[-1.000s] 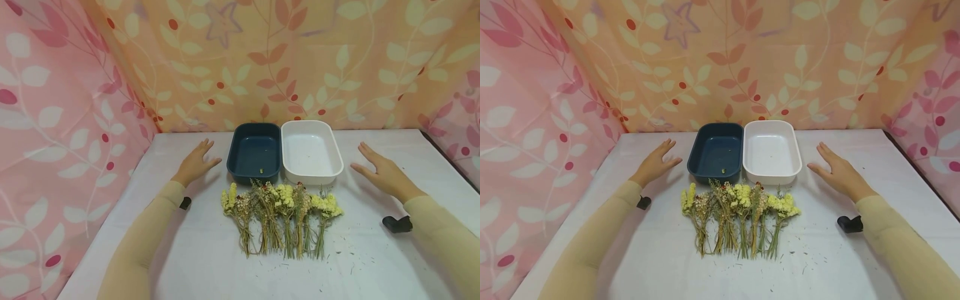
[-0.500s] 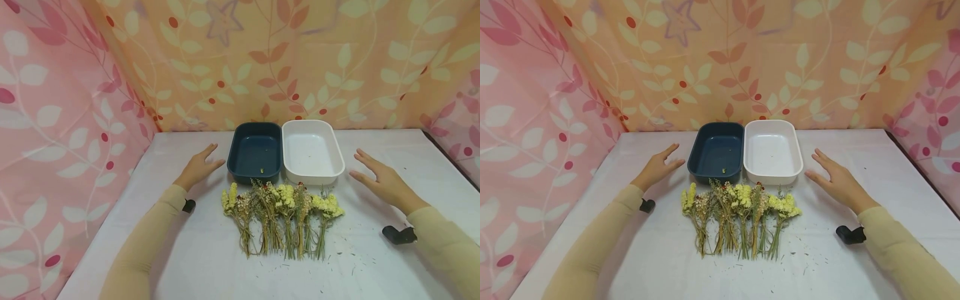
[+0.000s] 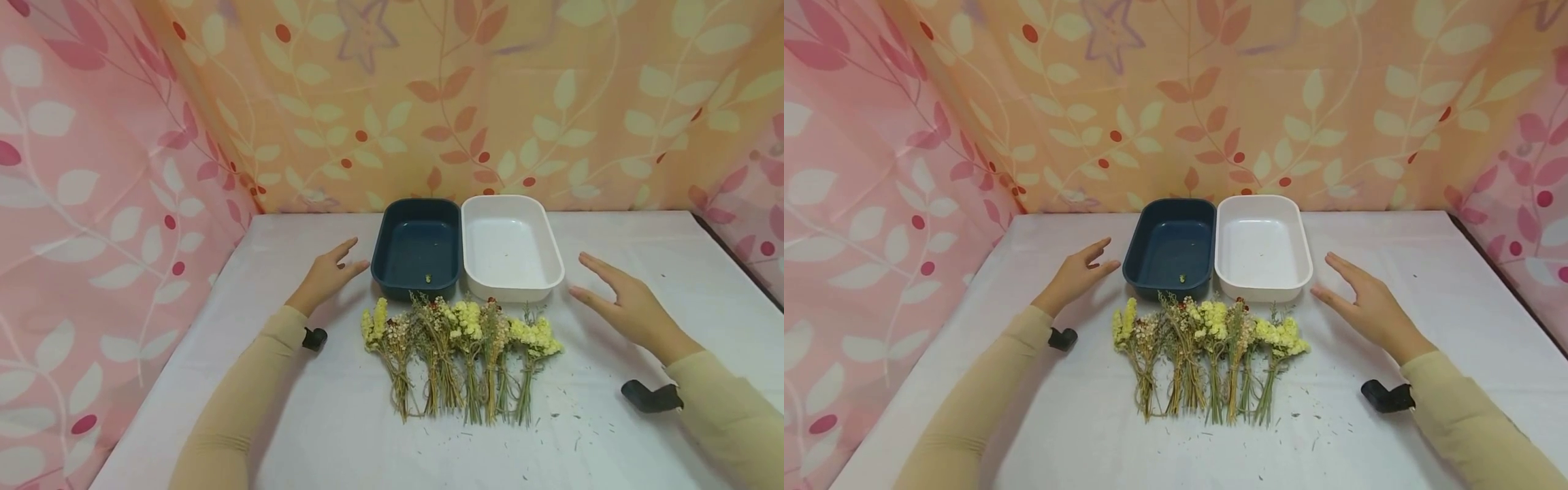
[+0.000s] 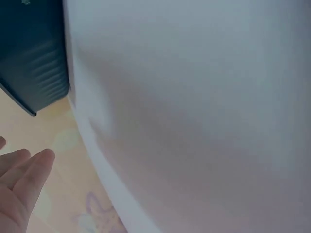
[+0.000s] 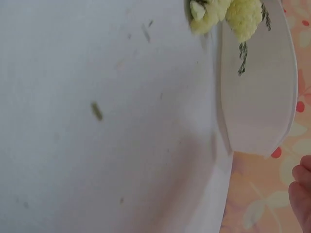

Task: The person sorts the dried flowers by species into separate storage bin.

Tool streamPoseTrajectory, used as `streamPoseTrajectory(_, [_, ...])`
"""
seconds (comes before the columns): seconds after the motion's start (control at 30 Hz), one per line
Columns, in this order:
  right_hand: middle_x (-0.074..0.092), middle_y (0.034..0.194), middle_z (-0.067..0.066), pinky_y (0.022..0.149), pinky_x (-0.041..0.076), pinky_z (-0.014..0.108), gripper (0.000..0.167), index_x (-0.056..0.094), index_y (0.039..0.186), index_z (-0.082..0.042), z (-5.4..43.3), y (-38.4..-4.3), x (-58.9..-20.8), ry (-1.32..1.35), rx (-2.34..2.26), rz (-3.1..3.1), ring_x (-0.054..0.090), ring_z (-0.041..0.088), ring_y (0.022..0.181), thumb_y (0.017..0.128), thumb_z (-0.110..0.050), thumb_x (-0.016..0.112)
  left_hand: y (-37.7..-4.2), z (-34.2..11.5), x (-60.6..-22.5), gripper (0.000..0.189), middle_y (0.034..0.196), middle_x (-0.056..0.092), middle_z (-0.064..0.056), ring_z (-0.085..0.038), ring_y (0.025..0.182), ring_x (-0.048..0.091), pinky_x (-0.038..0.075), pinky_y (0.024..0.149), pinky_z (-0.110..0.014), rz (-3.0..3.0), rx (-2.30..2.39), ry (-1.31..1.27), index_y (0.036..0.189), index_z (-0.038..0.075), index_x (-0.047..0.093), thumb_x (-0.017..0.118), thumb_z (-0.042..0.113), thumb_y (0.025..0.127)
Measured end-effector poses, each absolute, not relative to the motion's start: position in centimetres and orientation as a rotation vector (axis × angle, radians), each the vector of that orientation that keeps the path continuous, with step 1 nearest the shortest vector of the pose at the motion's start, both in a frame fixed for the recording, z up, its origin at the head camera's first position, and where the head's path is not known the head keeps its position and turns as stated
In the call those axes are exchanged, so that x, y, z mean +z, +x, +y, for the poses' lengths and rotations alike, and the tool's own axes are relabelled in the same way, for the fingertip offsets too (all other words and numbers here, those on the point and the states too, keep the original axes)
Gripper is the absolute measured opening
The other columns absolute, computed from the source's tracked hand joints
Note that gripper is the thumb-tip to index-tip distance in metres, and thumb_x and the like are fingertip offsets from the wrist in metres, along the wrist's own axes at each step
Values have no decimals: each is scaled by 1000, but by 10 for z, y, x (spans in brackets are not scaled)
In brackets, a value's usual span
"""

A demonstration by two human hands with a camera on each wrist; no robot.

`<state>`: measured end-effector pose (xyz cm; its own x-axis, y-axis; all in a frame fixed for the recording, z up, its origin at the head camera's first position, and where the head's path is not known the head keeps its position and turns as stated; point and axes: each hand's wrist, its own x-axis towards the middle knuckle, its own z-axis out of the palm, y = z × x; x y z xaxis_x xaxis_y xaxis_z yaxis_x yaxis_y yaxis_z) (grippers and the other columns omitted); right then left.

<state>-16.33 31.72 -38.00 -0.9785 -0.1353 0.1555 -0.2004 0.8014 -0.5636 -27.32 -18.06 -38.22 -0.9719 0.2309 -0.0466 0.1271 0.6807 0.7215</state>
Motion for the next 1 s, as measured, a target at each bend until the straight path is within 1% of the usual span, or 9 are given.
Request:
streamPoseTrajectory(0.17, [36,154,30,103,29,77,73,33,156,-12,312,-155,-377,219,934,-2859,34,57,137,97,-40,65,-272,-177,-385,76,162,31,-12,-34,146,39,40,116,-52,2722,1214,260,157,26,32,63,54,94])
streamPoseTrajectory(0.33, [39,151,32,100,31,77,72,37,155,-11,306,-149,-374,236,942,-2834,38,58,133,95,-37,68,-268,-173,-385,73,162,35,-7,-28,145,42,40,117,-49,2706,1289,246,156,23,35,65,48,95])
streamPoseTrajectory(0.43, [42,149,33,100,33,76,73,38,154,-11,302,-145,-374,249,943,-2803,41,59,131,93,-34,71,-264,-169,-382,71,161,37,-6,-27,141,47,46,112,-46,2666,1379,239,156,20,36,66,43,95])
streamPoseTrajectory(0.57, [44,148,32,96,37,75,76,38,154,-10,299,-141,-376,234,957,-2786,45,59,127,91,-33,74,-261,-164,-380,70,159,38,-12,-28,135,53,53,104,-41,2554,1497,216,156,15,35,65,39,97])
streamPoseTrajectory(0.7, [46,147,31,93,40,74,75,41,152,-8,296,-136,-378,225,949,-2784,50,58,123,89,-32,76,-260,-160,-379,69,158,39,-14,-29,131,57,55,101,-37,2474,1550,184,155,9,35,64,36,98])
streamPoseTrajectory(0.83, [49,144,31,92,43,72,74,45,149,-6,294,-133,-380,230,935,-2770,52,57,121,88,-30,77,-260,-160,-379,66,157,40,-18,-32,131,56,56,99,-36,2402,1626,143,153,3,37,63,32,99])
streamPoseTrajectory(1.0, [48,145,31,91,43,73,75,44,150,-8,294,-129,-383,203,951,-2789,51,57,122,88,-32,77,-261,-160,-383,59,154,42,-22,-35,135,52,57,99,-38,2266,1787,89,150,-3,40,62,22,100])
